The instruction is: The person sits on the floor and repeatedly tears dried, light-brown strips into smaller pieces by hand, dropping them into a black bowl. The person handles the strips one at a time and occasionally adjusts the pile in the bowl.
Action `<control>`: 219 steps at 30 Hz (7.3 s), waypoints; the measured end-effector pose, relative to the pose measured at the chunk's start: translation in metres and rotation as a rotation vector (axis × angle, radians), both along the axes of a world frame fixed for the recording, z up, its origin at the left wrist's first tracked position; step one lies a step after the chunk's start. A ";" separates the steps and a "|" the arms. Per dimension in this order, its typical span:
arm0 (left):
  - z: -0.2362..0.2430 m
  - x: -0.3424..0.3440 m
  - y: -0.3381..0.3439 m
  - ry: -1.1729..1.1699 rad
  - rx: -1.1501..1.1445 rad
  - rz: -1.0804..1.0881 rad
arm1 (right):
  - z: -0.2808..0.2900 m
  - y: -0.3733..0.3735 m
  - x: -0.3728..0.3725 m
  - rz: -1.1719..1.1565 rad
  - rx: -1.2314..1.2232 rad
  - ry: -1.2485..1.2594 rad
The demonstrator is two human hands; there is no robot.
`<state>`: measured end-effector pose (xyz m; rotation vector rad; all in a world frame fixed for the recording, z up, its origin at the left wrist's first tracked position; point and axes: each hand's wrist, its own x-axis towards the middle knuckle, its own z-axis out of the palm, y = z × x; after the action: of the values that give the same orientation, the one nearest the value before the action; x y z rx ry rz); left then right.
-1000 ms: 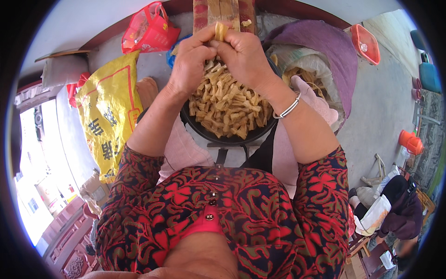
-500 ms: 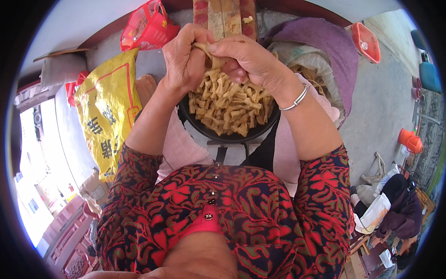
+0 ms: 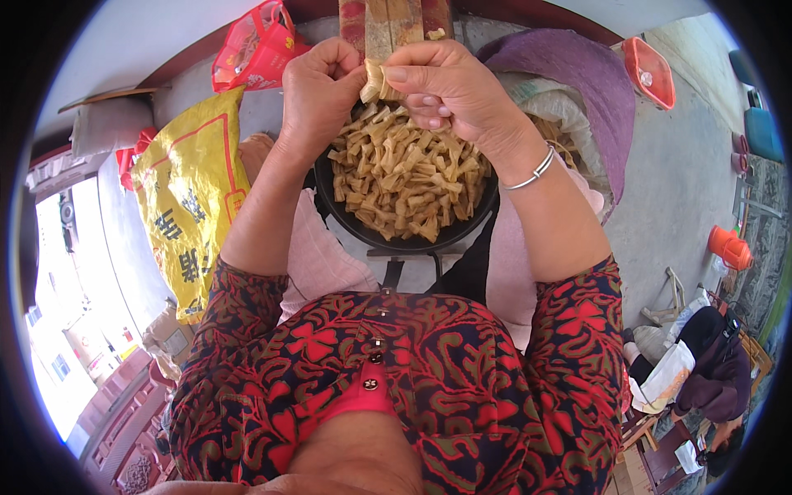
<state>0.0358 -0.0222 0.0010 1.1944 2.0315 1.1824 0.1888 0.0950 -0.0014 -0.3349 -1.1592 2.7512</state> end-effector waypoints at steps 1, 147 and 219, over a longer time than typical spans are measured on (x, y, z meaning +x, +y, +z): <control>-0.001 0.000 0.000 0.000 0.048 -0.026 | 0.000 -0.001 0.000 -0.020 -0.009 0.006; -0.010 0.111 -0.127 0.373 -0.035 -0.582 | -0.069 -0.156 0.116 0.032 1.045 -0.444; 0.076 0.025 -0.158 -1.506 1.116 -0.437 | 0.157 -0.039 0.207 -0.543 1.437 -0.393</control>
<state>0.0608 -0.1797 0.0774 0.5575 -0.0535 2.0325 0.3959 0.0558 0.1554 -0.7762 -2.2714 0.9574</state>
